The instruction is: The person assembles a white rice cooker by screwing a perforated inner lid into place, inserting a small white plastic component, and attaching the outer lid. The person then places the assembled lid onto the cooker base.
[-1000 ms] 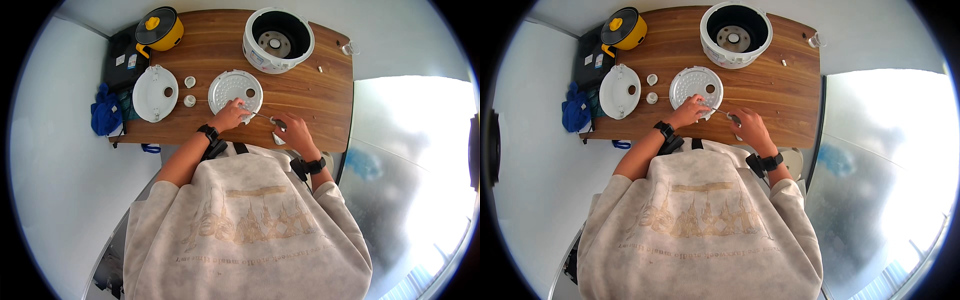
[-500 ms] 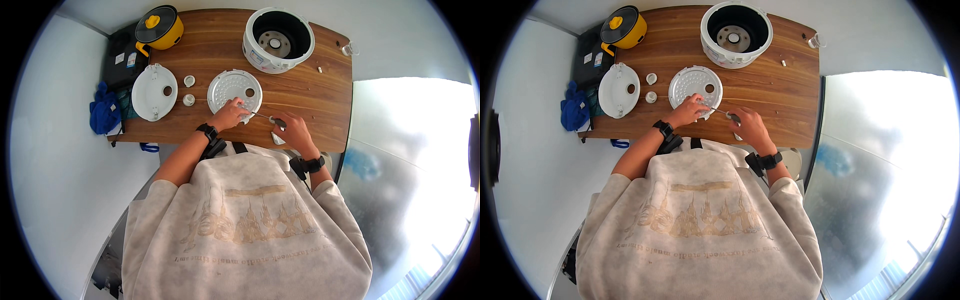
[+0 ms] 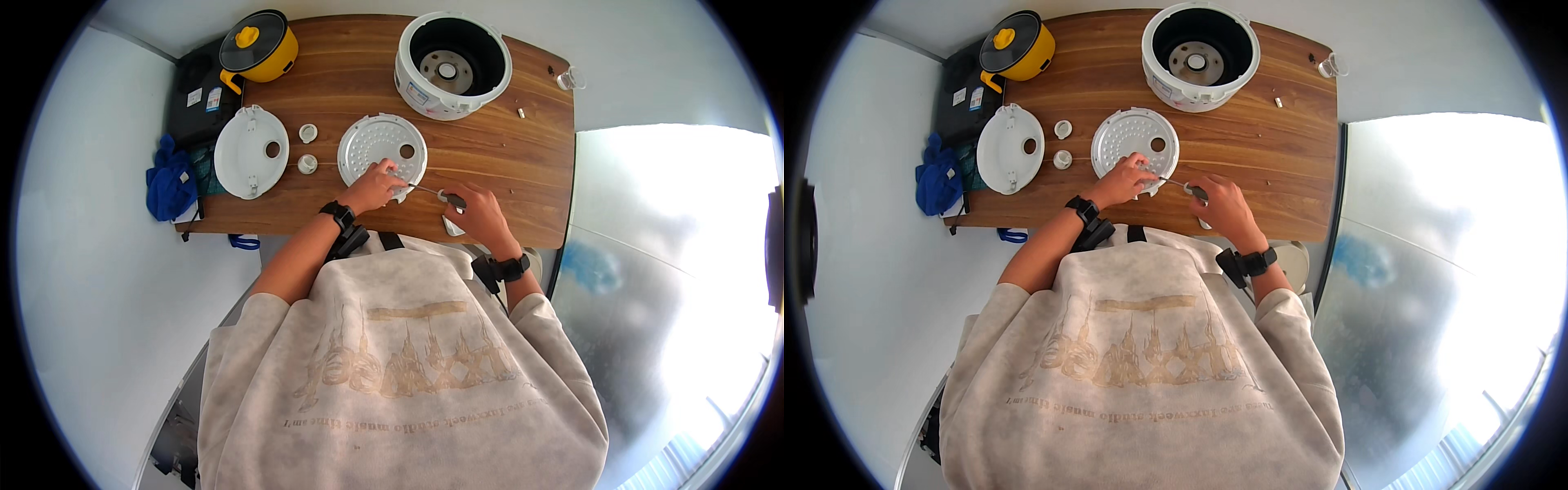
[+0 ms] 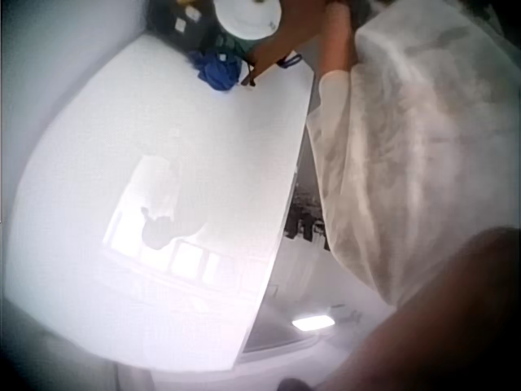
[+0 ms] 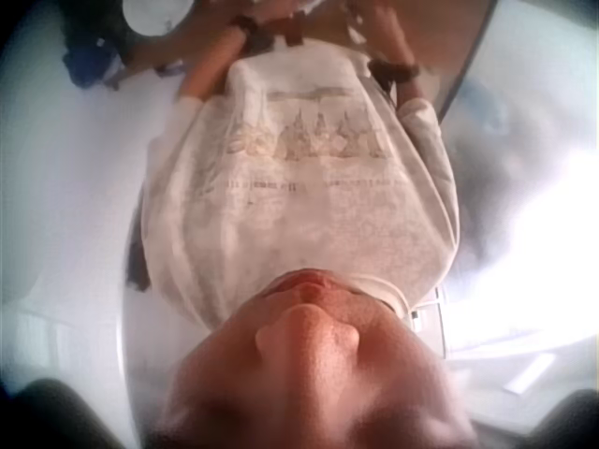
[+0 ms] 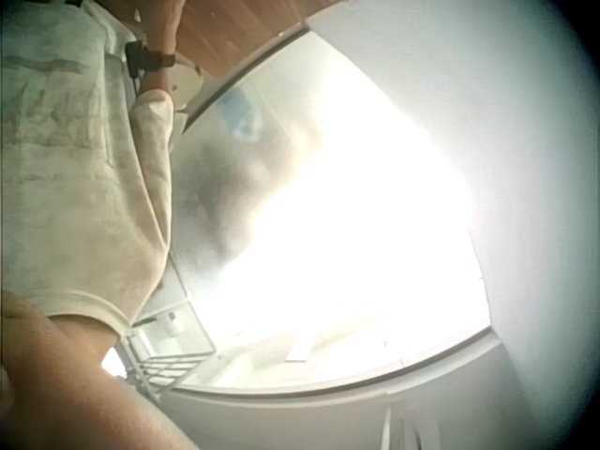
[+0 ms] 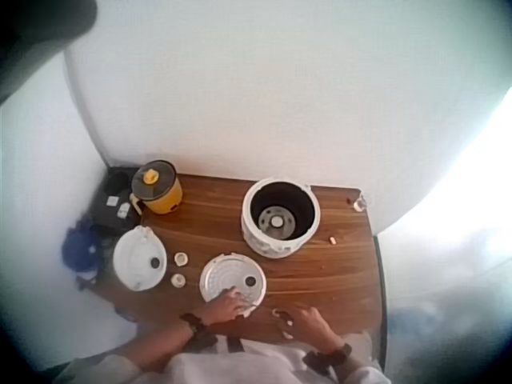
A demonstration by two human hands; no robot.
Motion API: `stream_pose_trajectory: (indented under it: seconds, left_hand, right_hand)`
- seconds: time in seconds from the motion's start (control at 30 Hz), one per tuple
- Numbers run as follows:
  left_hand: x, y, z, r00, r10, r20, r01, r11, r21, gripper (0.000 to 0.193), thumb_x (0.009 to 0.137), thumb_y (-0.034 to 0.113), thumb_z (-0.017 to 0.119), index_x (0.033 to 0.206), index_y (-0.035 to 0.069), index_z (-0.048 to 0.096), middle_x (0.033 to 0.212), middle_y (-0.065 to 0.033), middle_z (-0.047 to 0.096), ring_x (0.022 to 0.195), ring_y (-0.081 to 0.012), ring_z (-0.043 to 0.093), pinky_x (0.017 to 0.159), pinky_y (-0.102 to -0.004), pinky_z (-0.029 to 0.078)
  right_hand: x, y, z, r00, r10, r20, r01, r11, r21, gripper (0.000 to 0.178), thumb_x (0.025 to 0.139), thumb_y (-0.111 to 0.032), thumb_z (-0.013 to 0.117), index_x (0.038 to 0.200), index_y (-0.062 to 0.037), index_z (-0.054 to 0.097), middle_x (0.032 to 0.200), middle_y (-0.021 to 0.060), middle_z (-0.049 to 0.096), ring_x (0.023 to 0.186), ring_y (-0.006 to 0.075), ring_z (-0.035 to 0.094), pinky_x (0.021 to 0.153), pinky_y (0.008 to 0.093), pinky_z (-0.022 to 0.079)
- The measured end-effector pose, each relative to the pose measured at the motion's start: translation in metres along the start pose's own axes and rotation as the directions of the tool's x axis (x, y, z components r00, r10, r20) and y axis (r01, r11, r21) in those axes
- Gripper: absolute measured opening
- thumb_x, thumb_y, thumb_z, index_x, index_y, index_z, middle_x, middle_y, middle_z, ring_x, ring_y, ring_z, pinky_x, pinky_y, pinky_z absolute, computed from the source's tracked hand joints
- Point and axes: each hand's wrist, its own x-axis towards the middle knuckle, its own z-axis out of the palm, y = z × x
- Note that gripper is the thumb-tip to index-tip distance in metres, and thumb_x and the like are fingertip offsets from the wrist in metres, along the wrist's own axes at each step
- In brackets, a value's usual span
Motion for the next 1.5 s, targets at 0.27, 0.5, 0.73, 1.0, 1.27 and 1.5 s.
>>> stream_pose_trajectory:
  seconds: [0.27,0.5,0.73,1.0,1.27,1.5]
  left_hand:
    - [0.0,0.0,0.001,1.0,-0.005,0.007,0.005,1.0,-0.019,0.041,0.079,0.001,0.067,0.114,0.022,0.075,0.131,-0.0096,0.049,0.113,-0.036,0.052,0.101,-0.0424,0.048]
    - [-0.001,-0.002,0.002,1.0,0.013,-0.015,-0.013,1.0,0.001,0.041,0.079,0.001,0.066,0.113,0.022,0.075,0.131,-0.0111,0.049,0.113,-0.037,0.052,0.101,-0.0432,0.048]
    - [0.0,0.001,0.001,1.0,-0.012,0.008,0.012,1.0,-0.016,0.04,0.08,0.001,0.065,0.112,0.022,0.075,0.131,-0.0114,0.049,0.114,-0.0371,0.051,0.102,-0.0439,0.047]
    - [0.0,0.006,-0.002,1.0,-0.018,0.003,0.018,1.0,0.025,0.041,0.078,0.002,0.067,0.113,0.023,0.072,0.127,-0.008,0.05,0.109,-0.0348,0.052,0.1,-0.0429,0.048]
    - [0.013,0.008,-0.003,0.999,0.002,0.035,-0.003,1.0,0.023,0.039,0.077,0.003,0.068,0.11,0.023,0.073,0.111,-0.0064,0.052,0.104,-0.0331,0.053,0.095,-0.0415,0.049]
    - [0.024,0.011,-0.002,0.999,-0.034,-0.008,0.034,0.999,-0.006,0.021,0.076,0.009,0.071,0.094,0.019,0.076,0.097,-0.0071,0.059,0.096,-0.0304,0.058,0.087,-0.0393,0.051]
  right_hand:
    - [0.002,0.0,0.001,0.999,-0.007,0.037,0.008,1.0,-0.023,0.028,0.078,-0.008,0.067,0.105,-0.0057,0.07,0.092,0.0161,0.068,0.084,0.0371,0.065,0.076,0.0427,0.053]
    - [0.013,-0.013,-0.003,0.986,-0.002,0.168,0.028,0.987,-0.156,0.027,0.079,-0.005,0.065,0.105,-0.0042,0.07,0.091,0.0167,0.064,0.084,0.0385,0.062,0.076,0.0451,0.052]
    - [0.02,-0.023,-0.008,0.983,-0.063,0.173,0.091,0.983,-0.157,0.025,0.078,-0.003,0.065,0.102,-0.004,0.07,0.092,0.0158,0.064,0.084,0.0375,0.063,0.076,0.0453,0.052]
    - [0.029,-0.026,-0.014,0.964,-0.019,0.265,0.085,0.967,-0.241,0.022,0.077,-0.003,0.066,0.099,-0.005,0.073,0.092,0.0157,0.066,0.086,0.0366,0.064,0.077,0.0446,0.052]
    - [0.048,-0.029,-0.02,0.94,-0.038,0.339,0.128,0.961,-0.245,0.027,0.079,-0.006,0.063,0.104,-0.0081,0.074,0.094,0.0155,0.067,0.089,0.0362,0.065,0.08,0.0436,0.052]
    - [0.037,-0.033,-0.031,0.956,0.015,0.293,0.041,0.982,-0.185,0.036,0.077,-0.005,0.064,0.112,-0.0109,0.072,0.091,0.0143,0.066,0.084,0.0354,0.064,0.077,0.0435,0.052]
